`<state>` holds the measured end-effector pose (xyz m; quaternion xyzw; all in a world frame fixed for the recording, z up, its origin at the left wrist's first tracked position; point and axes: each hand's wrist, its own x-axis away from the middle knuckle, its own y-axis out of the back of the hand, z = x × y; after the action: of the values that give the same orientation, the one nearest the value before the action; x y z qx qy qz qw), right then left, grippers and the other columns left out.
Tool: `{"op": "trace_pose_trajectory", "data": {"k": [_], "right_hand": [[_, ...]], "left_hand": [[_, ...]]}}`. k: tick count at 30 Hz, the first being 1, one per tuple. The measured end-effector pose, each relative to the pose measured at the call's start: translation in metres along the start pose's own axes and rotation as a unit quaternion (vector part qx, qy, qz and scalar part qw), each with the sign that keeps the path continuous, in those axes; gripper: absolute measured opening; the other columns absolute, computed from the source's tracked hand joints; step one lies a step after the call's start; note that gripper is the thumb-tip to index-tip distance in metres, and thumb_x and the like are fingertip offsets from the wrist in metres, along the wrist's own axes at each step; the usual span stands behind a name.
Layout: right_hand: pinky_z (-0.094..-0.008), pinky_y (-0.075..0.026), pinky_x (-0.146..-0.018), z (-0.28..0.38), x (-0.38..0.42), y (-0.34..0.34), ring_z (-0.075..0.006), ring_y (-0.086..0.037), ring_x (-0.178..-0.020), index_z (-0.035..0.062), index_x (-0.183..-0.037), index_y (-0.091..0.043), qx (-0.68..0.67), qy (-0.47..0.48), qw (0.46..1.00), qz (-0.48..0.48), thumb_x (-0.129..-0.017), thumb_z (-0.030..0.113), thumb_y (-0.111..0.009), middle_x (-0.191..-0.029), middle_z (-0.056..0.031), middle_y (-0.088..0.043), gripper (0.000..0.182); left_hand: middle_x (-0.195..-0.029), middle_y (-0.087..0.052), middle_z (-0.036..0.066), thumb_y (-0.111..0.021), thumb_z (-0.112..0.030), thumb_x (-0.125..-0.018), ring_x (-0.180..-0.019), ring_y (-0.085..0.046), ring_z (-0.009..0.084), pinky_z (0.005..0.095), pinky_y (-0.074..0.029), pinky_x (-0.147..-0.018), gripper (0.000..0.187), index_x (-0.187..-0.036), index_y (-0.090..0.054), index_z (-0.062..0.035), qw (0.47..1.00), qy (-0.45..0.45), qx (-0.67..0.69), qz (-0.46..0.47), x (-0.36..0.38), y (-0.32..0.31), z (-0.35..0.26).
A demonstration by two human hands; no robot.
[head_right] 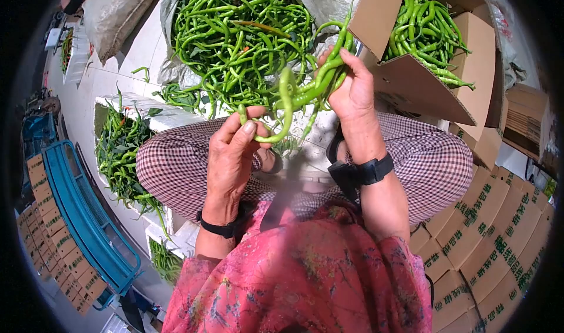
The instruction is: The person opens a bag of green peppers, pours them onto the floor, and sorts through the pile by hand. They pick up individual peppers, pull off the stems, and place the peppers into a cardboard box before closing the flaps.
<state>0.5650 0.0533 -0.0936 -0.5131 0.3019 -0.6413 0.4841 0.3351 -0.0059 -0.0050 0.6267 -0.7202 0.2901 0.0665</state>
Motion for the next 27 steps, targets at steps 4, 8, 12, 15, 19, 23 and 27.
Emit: {"op": "trace_pose_trajectory", "data": {"k": [4, 8, 12, 15, 19, 23, 27], "right_hand": [[-0.0384, -0.048, -0.078, 0.0, 0.002, 0.011, -0.0222, -0.057, -0.087, -0.0062, -0.118, -0.051, 0.118, -0.006, 0.993, -0.03, -0.084, 0.014, -0.058, -0.094, -0.0123, -0.059, 0.04], [-0.0326, -0.042, -0.074, 0.005, 0.012, 0.001, -0.0165, -0.048, -0.079, -0.0102, -0.13, -0.039, 0.022, -0.091, 0.993, 0.077, -0.08, 0.013, -0.058, -0.089, -0.0071, -0.049, 0.058], [-0.0304, -0.039, -0.074, 0.005, 0.016, -0.008, -0.0137, -0.045, -0.077, -0.0103, -0.135, -0.034, -0.022, -0.101, 0.988, 0.112, -0.078, 0.013, -0.059, -0.086, -0.0043, -0.045, 0.066], [-0.0321, -0.041, -0.075, 0.005, 0.017, -0.009, -0.0154, -0.046, -0.078, -0.0094, -0.135, -0.036, -0.063, -0.12, 0.982, 0.132, -0.077, 0.013, -0.058, -0.087, -0.0054, -0.046, 0.066], [-0.0345, -0.043, -0.077, 0.005, 0.019, -0.009, -0.0179, -0.049, -0.08, -0.0086, -0.134, -0.037, -0.089, -0.138, 0.973, 0.164, -0.078, 0.014, -0.057, -0.09, -0.0077, -0.049, 0.064], [-0.0358, -0.046, -0.076, 0.005, 0.02, -0.008, -0.0199, -0.054, -0.082, -0.0082, -0.133, -0.04, -0.054, -0.135, 0.978, 0.15, -0.082, 0.017, -0.056, -0.094, -0.011, -0.054, 0.058], [-0.034, -0.05, -0.08, 0.002, 0.022, -0.013, -0.0204, -0.058, -0.087, -0.005, -0.131, -0.043, 0.075, -0.093, 0.985, 0.124, -0.088, 0.018, -0.063, -0.099, -0.0124, -0.057, 0.052]], "left_hand": [[-0.076, -0.053, -0.002, -0.054, -0.018, -0.097, -0.062, -0.05, 0.0071, 0.0188, -0.04, -0.056, 0.033, -0.124, -0.054, 0.0017, 0.994, -0.03, 0.102, -0.008, 0.0, 0.011, 0.0], [-0.078, -0.05, -0.002, -0.052, -0.016, -0.098, -0.068, -0.047, 0.0061, 0.0193, -0.042, -0.059, 0.036, -0.128, -0.048, 0.0035, 0.981, -0.11, 0.11, -0.12, 0.002, 0.015, -0.014], [-0.088, -0.056, 0.002, -0.053, -0.015, -0.096, -0.07, -0.055, 0.0111, 0.0231, -0.047, -0.063, 0.039, -0.131, -0.047, 0.0011, 0.976, -0.125, 0.119, -0.13, 0.001, 0.029, -0.012], [-0.08, -0.054, 0.0, -0.052, -0.013, -0.096, -0.066, -0.05, 0.0078, 0.0209, -0.042, -0.059, 0.035, -0.128, -0.051, 0.0015, 0.987, -0.093, 0.053, -0.121, 0.002, 0.024, -0.007], [-0.067, -0.05, -0.004, -0.049, -0.009, -0.096, -0.059, -0.044, 0.0048, 0.0206, -0.037, -0.054, 0.027, -0.12, -0.058, 0.0016, 0.982, -0.048, -0.174, -0.057, 0.009, 0.024, -0.003], [-0.065, -0.055, 0.002, -0.053, -0.009, -0.094, -0.059, -0.051, 0.01, 0.0244, -0.044, -0.057, 0.027, -0.118, -0.061, -0.0003, 0.923, -0.071, -0.375, -0.043, 0.008, 0.023, 0.006], [-0.119, -0.058, 0.017, -0.066, -0.021, -0.087, -0.101, -0.059, 0.0226, 0.0351, -0.05, -0.083, 0.047, -0.125, -0.054, 0.0024, 0.725, -0.251, -0.635, 0.089, 0.008, 0.015, 0.017]]}}
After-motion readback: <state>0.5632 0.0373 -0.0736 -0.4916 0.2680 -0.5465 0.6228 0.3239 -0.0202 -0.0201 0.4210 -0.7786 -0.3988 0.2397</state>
